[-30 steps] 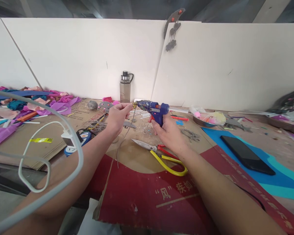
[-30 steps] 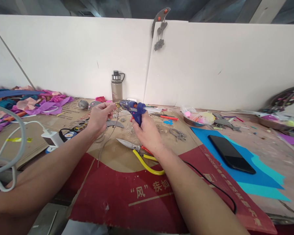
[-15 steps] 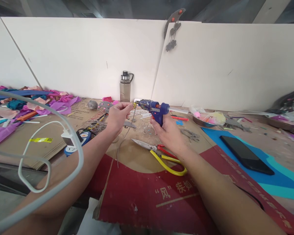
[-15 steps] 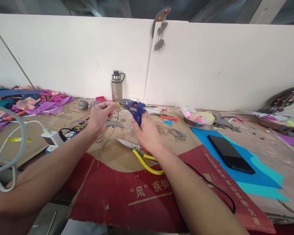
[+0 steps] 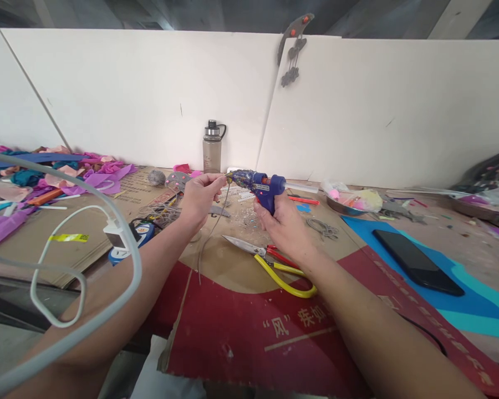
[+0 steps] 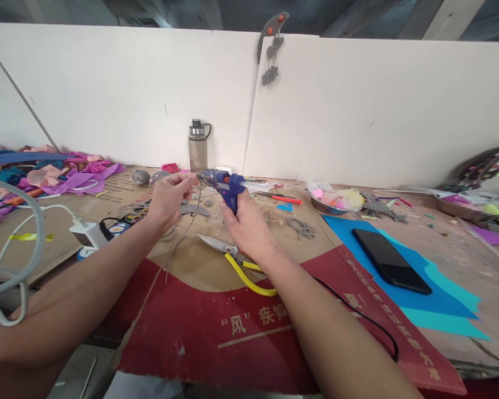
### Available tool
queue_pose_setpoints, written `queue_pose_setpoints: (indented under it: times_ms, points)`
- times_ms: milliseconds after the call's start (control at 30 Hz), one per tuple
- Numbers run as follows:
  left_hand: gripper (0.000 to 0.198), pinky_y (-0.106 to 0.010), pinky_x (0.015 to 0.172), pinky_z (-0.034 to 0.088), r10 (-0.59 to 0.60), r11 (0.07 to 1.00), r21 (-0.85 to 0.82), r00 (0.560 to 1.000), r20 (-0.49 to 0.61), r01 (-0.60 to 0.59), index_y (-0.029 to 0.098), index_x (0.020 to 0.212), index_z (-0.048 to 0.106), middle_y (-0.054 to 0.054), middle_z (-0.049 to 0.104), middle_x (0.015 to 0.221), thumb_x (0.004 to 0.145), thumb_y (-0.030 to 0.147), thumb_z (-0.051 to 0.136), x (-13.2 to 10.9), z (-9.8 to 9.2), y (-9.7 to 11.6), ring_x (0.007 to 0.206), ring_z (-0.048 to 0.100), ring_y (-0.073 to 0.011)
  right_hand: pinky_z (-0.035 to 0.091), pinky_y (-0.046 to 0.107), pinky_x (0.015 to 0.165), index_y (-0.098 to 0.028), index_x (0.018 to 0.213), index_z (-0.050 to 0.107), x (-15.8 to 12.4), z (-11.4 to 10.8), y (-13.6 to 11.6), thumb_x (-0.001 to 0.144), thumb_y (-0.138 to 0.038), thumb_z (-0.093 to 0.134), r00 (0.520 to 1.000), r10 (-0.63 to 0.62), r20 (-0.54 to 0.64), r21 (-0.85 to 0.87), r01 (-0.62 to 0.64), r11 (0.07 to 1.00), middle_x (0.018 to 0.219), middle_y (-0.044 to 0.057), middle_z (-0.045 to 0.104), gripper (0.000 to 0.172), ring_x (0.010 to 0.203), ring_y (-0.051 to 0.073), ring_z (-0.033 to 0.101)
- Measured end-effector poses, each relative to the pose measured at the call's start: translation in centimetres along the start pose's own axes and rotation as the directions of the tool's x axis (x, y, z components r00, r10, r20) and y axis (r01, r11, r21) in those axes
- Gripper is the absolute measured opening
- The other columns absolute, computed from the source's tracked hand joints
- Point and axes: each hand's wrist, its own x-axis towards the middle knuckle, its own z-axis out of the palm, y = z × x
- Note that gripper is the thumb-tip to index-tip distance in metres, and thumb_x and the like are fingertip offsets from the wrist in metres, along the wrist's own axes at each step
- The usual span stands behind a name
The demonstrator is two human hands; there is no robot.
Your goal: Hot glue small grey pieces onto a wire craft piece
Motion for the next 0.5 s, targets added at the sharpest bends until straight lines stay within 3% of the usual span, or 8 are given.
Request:
queue_pose_setpoints:
  times_ms: [500]
  points:
    - [0.021, -0.018, 0.044, 0.032, -0.018, 1.000, -0.023, 0.999, 0.034, 0.019, 0.015, 0.065, 0.063, 0.001, 0.055, 0.059, 0.068, 0.034, 0.072, -0.13, 0.07, 0.34, 0.049, 0.042, -0.0048, 0.046, 0.043, 0.077, -0.021, 0.098, 0.051, 0.05, -0.08, -0.06, 0.088, -0.032, 0.045, 0.998, 0.036, -0.046, 0.001, -0.036, 0.999, 0.093, 0.009, 0.061, 0.015, 0.089, 0.027, 0.058]
